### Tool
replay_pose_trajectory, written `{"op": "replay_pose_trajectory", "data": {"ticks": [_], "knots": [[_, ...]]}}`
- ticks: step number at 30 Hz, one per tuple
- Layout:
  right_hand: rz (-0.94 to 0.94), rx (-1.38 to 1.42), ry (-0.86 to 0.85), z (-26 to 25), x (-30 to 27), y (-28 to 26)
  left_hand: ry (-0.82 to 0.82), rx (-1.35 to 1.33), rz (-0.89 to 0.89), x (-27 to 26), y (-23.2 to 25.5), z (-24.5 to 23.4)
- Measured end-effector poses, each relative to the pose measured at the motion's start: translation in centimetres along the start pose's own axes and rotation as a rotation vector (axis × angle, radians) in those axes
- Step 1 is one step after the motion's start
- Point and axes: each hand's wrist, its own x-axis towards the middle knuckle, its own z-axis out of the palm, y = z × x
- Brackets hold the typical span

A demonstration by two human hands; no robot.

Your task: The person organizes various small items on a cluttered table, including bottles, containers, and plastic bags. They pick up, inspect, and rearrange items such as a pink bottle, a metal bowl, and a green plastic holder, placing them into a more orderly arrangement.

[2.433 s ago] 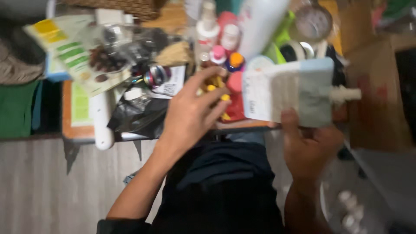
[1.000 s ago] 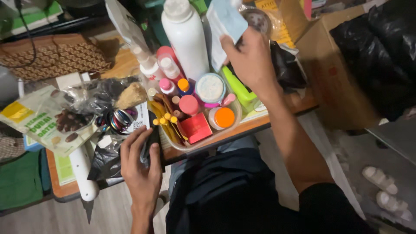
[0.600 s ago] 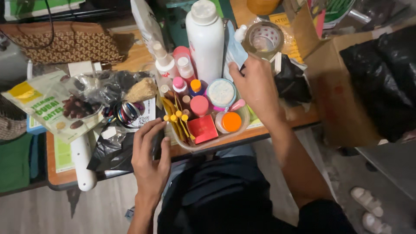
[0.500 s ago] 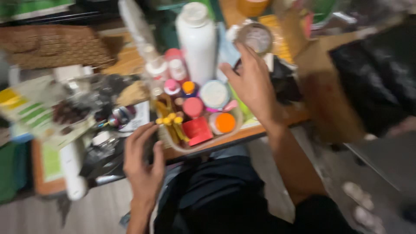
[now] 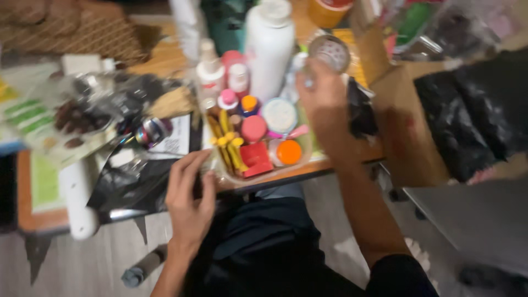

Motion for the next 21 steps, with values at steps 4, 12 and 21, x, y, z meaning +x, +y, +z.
{"op": "replay_pose_trajectory", "data": {"ticks": [4,12,21], "knots": [[-0.092,-0.033,-0.065,-1.4,1.1,-0.3,0.025,-0.058,0.009,-0.4,0.1,-0.4],[-0.242,-0.079,0.065,-1.6,0.1,-3.1,0.024,-0.127,-0.037,-0.2,0.3,-0.8],[0.437,0.115,-0.295,-1.9,-0.1,-4.5,-0.012,-0.213,-0.05,-1.4,1.6,-2.3]]}}
